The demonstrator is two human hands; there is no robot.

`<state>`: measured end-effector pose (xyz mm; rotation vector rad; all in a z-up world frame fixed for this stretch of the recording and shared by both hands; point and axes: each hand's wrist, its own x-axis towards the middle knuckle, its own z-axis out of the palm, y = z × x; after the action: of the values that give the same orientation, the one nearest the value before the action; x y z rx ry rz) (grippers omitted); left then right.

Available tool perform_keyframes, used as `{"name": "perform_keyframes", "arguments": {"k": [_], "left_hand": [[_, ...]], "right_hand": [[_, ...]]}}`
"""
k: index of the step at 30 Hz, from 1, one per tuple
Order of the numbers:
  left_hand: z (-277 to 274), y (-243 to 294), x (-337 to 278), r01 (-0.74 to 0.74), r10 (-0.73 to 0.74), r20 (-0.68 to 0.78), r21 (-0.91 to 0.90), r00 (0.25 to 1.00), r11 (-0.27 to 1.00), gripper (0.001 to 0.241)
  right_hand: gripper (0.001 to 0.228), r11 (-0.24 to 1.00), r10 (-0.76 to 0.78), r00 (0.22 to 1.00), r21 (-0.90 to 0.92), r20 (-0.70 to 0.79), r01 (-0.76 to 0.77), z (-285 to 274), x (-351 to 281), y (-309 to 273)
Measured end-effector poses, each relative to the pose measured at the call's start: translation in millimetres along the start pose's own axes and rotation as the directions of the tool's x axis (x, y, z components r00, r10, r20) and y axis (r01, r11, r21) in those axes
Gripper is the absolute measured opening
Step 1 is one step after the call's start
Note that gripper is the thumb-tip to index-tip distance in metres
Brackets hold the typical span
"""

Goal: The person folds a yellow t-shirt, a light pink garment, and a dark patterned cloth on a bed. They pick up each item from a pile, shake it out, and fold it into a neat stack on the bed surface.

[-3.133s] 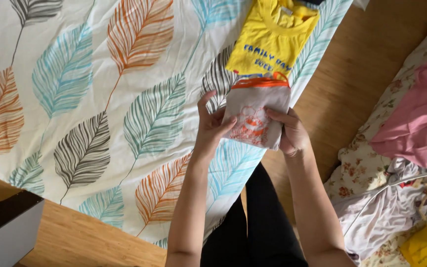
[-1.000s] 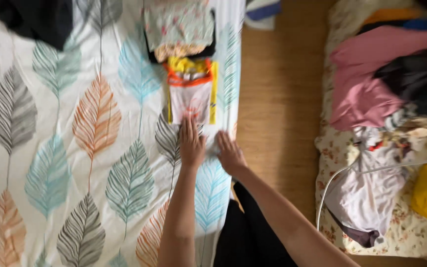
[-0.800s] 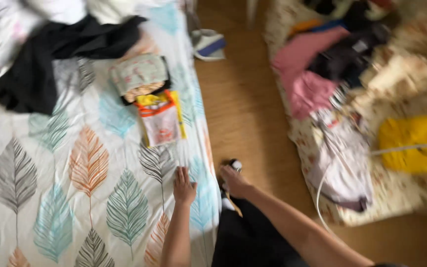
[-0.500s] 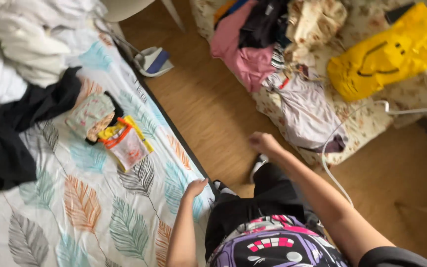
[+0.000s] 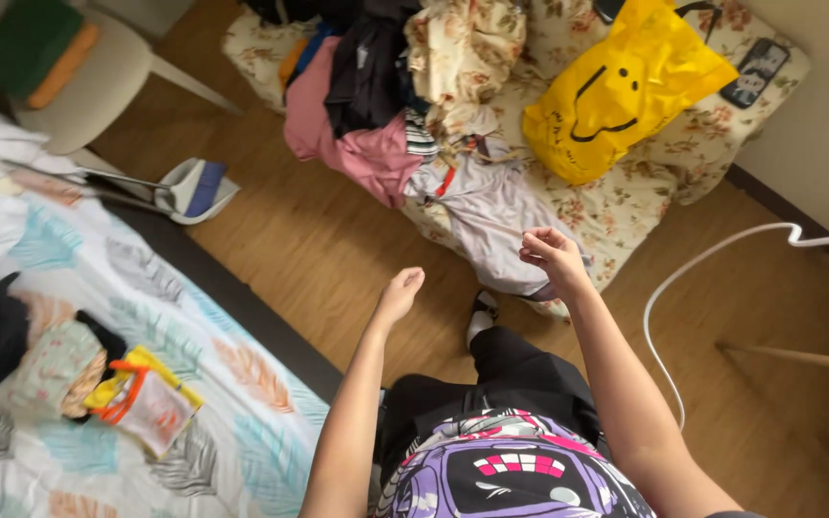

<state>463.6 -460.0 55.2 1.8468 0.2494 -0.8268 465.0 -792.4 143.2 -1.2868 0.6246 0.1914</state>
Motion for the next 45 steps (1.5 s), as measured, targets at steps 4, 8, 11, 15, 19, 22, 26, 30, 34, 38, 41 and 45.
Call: {"name": "perform_keyframes", "arguments": {"k": [4, 8, 11, 15, 19, 22, 26, 30, 34, 38, 41, 45], "left_hand": [[33.2, 85.0, 42.7, -0.053, 0.053, -0.001, -0.070, 0.999, 0.996, 0.050], [60.3, 118.7, 97.1, -0.106, 0.099, -0.046, -0.189, 0.994, 0.976, 0.043], [75.7, 120.7, 145.4, -0.102, 0.095, -0.045, -0.201, 0.994, 0.974, 0.040], [92.1, 96.2, 231.3, -0.054, 0.048, -0.049, -0.133, 0.998, 0.990, 0.037], [106.8, 44.0, 331.6, 0.013, -0.009, -0.065, 0.064, 0.998, 0.998, 0.037], [108.7, -8.1, 401.2, 0.098, -0.077, -0.096, 0.241, 0.992, 0.966, 0.039], [109.3, -33.8, 444.5, 0.072, -0.056, -0.050, 0.397, 0.997, 0.915, 0.041], [124.3, -45.6, 476.0, -0.012, 0.002, 0.024, 0.445, 1.000, 0.895, 0.042], [139.9, -28.2, 478.5, -0.020, -0.010, 0.069, 0.415, 0.998, 0.910, 0.042], [152.5, 4.0, 466.5, -0.123, 0.080, 0.121, 0.414, 0.989, 0.902, 0.040], [153.5, 44.9, 437.8, -0.226, 0.170, 0.169, 0.410, 0.971, 0.884, 0.040], [138.4, 129.2, 367.7, -0.455, 0.367, 0.288, 0.357, 0.885, 0.816, 0.059]], "right_hand": [[0.029, 1.000, -0.005, 0.999, 0.003, -0.037, 0.005, -28.2, 47.3, -36.1], [0.030, 0.997, 0.000, 0.997, 0.071, -0.074, 0.005, -44.4, 96.3, -55.5], [0.030, 0.994, 0.023, 0.991, 0.111, -0.129, -0.009, -57.8, 146.1, -40.8], [0.037, 0.990, 0.097, 0.974, 0.116, -0.207, -0.074, -73.4, 228.5, 15.0], [0.047, 0.991, 0.137, 0.952, 0.040, -0.273, -0.131, -102.2, 309.5, 113.1], [0.060, 0.967, 0.090, 0.946, -0.201, -0.312, -0.158, -118.8, 357.2, 179.9], [0.080, 0.746, 0.039, 0.933, -0.611, -0.358, -0.265, -144.6, 405.2, 246.9], [0.092, 0.560, 0.030, 0.958, -0.789, -0.286, -0.254, -165.1, 438.3, 303.2], [0.092, 0.542, 0.126, 0.946, -0.778, -0.300, -0.319, -168.2, 447.9, 333.2], [0.034, 0.555, 0.021, 0.967, -0.801, -0.254, -0.223, -152.4, 428.2, 310.1], [0.030, 0.741, 0.037, 0.971, -0.646, -0.234, -0.184, -128.6, 392.5, 237.7], [0.025, 0.900, 0.004, 0.983, -0.428, -0.186, -0.085, -92.1, 324.7, 123.1]]}}
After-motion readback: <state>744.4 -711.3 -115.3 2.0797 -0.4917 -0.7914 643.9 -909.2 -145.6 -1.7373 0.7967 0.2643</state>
